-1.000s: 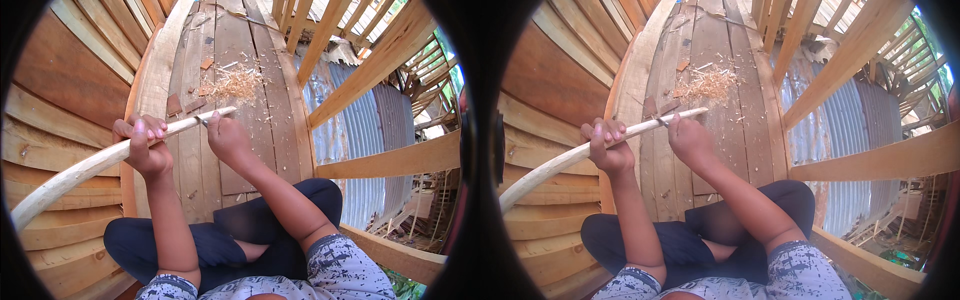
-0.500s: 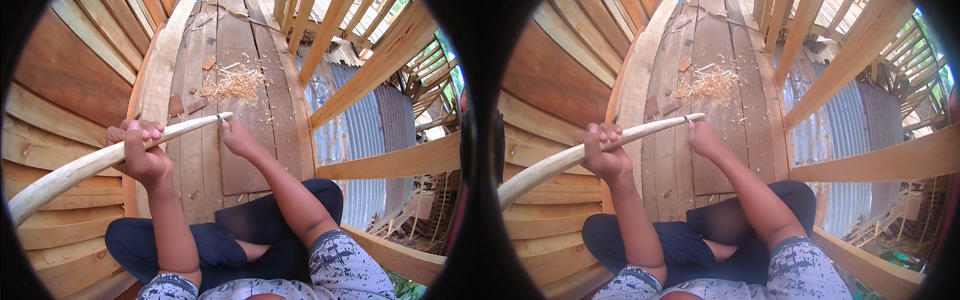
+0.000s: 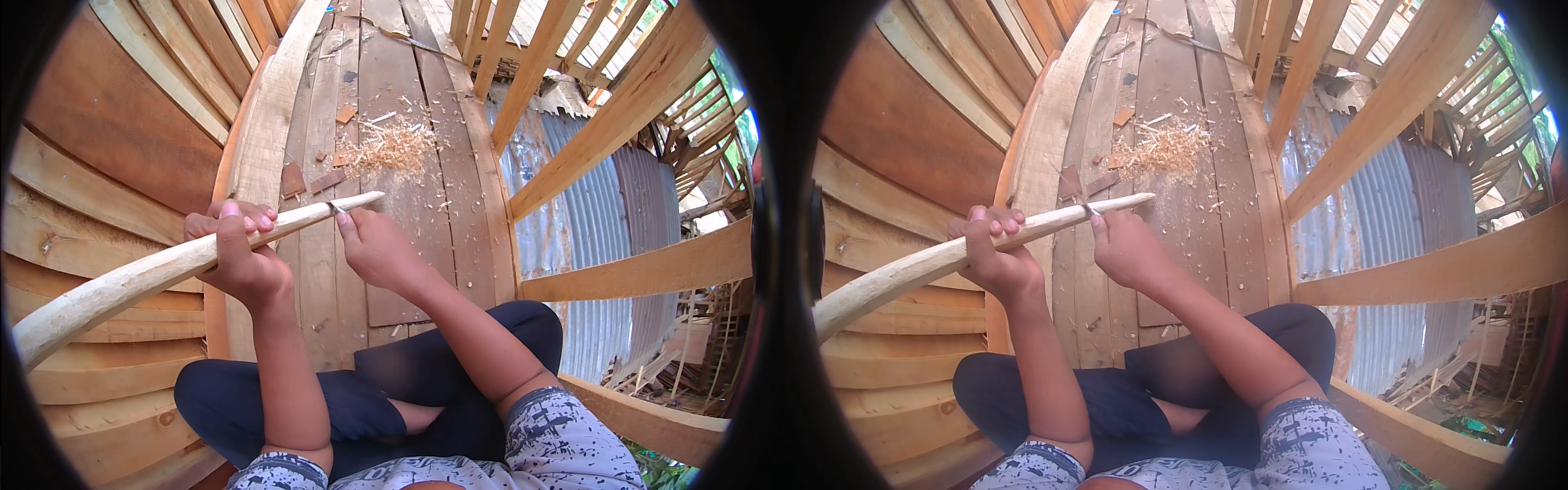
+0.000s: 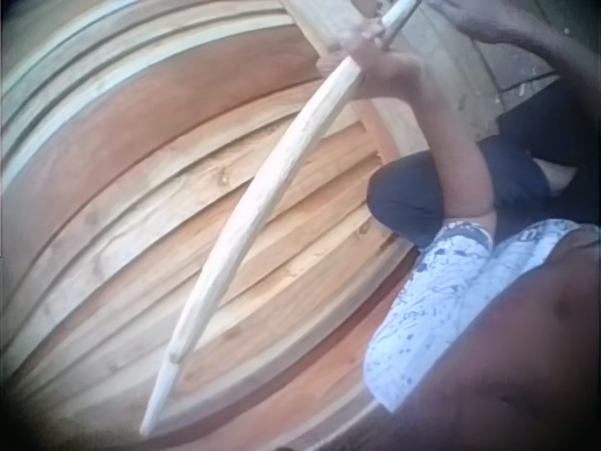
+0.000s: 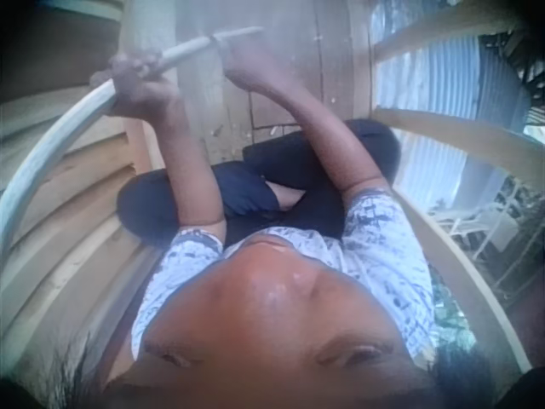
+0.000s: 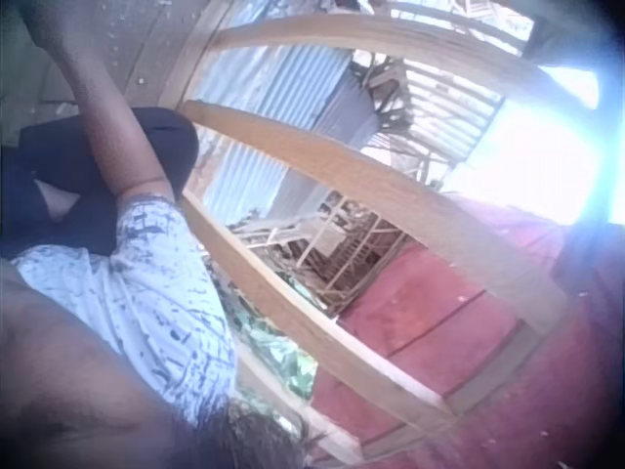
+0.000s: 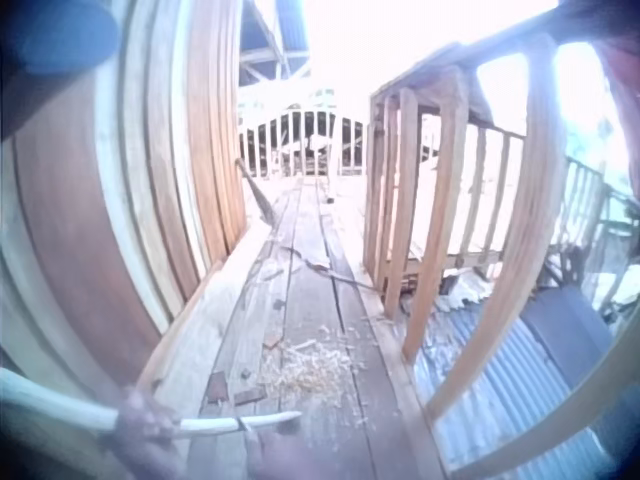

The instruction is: The person sits cross-legged on a wooden floor and uses a knife to carve a long, curved piece of wood. They hold the wood with their left hand and shave thin layers from the surface with their right hand, creating wood shavings that fall onto the floor.

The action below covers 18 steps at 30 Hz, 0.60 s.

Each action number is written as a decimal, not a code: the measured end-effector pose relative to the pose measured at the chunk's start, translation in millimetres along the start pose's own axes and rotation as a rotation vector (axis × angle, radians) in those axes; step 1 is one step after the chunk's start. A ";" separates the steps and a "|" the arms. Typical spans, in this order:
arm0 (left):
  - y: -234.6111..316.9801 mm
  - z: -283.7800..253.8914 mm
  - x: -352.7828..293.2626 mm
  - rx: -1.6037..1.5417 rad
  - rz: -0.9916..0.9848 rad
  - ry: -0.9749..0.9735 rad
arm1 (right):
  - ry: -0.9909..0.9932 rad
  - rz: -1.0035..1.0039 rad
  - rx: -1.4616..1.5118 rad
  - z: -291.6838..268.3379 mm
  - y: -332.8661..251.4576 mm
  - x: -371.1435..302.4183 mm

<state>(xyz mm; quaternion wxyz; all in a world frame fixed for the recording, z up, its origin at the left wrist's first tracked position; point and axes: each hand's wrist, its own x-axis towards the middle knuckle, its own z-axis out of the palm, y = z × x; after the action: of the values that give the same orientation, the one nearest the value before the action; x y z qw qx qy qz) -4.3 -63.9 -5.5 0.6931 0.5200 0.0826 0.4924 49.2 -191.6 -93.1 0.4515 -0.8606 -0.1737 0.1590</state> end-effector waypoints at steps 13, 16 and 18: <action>0.6 4.3 -1.5 -0.012 -0.019 0.008 | -0.049 0.118 -0.065 -5.7 19.8 12.8; 0.5 4.2 2.2 -0.048 -0.041 -0.012 | 0.020 0.244 -0.100 9.2 86.2 38.9; 0.0 -6.0 6.3 -0.059 -0.035 -0.038 | -0.064 0.161 -0.075 4.6 52.2 31.8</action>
<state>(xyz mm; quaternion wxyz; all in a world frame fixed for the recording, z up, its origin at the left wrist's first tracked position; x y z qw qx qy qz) -4.8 -55.3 -5.7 0.7182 0.5070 0.0639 0.4723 83.7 -202.1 -142.8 0.3989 -0.8826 -0.1241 0.2156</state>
